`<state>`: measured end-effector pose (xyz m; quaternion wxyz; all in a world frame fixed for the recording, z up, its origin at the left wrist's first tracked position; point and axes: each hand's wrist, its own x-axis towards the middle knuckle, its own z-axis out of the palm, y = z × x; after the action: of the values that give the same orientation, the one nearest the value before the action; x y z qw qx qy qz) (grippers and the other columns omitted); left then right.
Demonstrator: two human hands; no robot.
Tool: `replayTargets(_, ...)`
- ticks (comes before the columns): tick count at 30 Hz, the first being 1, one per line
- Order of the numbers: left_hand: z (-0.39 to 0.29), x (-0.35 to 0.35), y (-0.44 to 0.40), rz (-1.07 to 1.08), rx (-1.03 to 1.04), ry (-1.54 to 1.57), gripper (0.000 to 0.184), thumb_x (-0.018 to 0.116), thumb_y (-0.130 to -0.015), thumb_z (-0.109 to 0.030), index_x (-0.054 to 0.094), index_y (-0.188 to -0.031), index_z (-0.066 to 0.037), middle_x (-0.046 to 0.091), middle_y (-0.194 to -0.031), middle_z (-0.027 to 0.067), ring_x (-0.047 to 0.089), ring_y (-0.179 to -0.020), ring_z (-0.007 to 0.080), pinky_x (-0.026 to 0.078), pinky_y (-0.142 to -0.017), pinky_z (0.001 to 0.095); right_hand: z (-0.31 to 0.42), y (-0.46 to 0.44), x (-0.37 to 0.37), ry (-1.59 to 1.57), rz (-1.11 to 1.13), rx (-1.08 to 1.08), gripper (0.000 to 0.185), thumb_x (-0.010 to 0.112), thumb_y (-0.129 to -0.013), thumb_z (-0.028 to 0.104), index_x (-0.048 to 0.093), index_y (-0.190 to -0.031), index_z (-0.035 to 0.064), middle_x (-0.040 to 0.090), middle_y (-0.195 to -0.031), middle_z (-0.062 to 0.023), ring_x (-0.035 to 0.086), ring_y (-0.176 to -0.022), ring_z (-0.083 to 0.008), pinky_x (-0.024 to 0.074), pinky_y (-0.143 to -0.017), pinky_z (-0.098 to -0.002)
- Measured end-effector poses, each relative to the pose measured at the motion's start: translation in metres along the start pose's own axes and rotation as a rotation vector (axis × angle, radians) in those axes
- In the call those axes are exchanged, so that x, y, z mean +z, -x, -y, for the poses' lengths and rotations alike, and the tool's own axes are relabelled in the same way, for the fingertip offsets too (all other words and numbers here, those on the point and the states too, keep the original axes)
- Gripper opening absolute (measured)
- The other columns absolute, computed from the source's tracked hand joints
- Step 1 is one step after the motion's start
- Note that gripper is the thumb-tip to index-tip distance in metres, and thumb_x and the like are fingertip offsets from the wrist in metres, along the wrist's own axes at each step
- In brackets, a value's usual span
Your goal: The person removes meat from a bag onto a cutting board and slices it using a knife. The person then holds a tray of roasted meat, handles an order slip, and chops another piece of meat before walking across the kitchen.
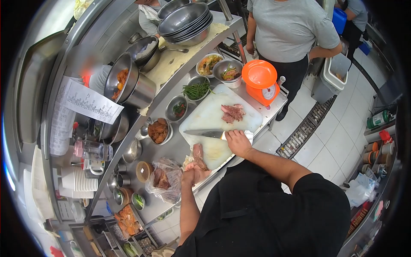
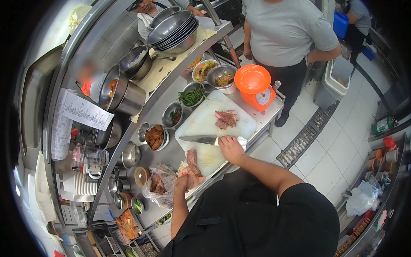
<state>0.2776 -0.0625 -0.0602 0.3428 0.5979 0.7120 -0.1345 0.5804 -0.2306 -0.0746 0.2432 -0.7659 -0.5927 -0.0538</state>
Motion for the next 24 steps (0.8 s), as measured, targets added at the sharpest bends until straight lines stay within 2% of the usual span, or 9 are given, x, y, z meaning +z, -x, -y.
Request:
replayTargets(3, -0.008, -0.005, 0.012, 0.006, -0.032, 0.016, 0.069, 0.052, -0.101, -0.052, 0.07, -0.115, 0.013, 0.075, -0.1, 0.027, 0.075, -0.073, 0.0356, 0.06, -0.05, 0.0431, 0.0, 0.0, 0.001, -0.002, 0.0, 0.001, 0.04, 0.055, -0.089, 0.014, 0.063, -0.125, -0.0021, 0.061, -0.112, -0.0119, 0.056, -0.107, -0.0276, 0.0442, -0.092, -0.0408)
replayTargets(10, -0.004, -0.001, 0.008, 0.001, -0.02, 0.021, 0.07, 0.052, -0.101, -0.052, 0.07, -0.114, 0.014, 0.074, -0.101, 0.0273, 0.075, -0.073, 0.0356, 0.06, -0.05, 0.0429, -0.001, 0.0, 0.003, 0.023, -0.041, -0.021, 0.041, 0.057, -0.089, 0.015, 0.064, -0.126, -0.0021, 0.061, -0.107, -0.0111, 0.057, -0.103, -0.0277, 0.0455, -0.089, -0.041)
replayTargets(18, 0.01, 0.008, -0.009, -0.019, 0.003, 0.013, 0.071, 0.05, -0.102, -0.053, 0.07, -0.114, 0.013, 0.075, -0.099, 0.0275, 0.076, -0.072, 0.036, 0.061, -0.051, 0.0432, 0.001, -0.001, -0.001, 0.019, -0.016, -0.013, 0.038, 0.056, -0.089, 0.015, 0.064, -0.123, -0.0015, 0.061, -0.11, -0.0115, 0.057, -0.105, -0.0271, 0.0447, -0.09, -0.0406)
replayTargets(24, -0.002, 0.001, 0.017, -0.029, 0.036, 0.042, 0.07, 0.049, -0.103, -0.054, 0.072, -0.11, 0.012, 0.076, -0.094, 0.0257, 0.076, -0.071, 0.0342, 0.062, -0.051, 0.0418, 0.0, -0.001, 0.0, 0.021, -0.002, -0.012, 0.04, 0.055, -0.09, 0.015, 0.063, -0.125, -0.0019, 0.061, -0.111, -0.0113, 0.057, -0.106, -0.0271, 0.0447, -0.09, -0.0404)
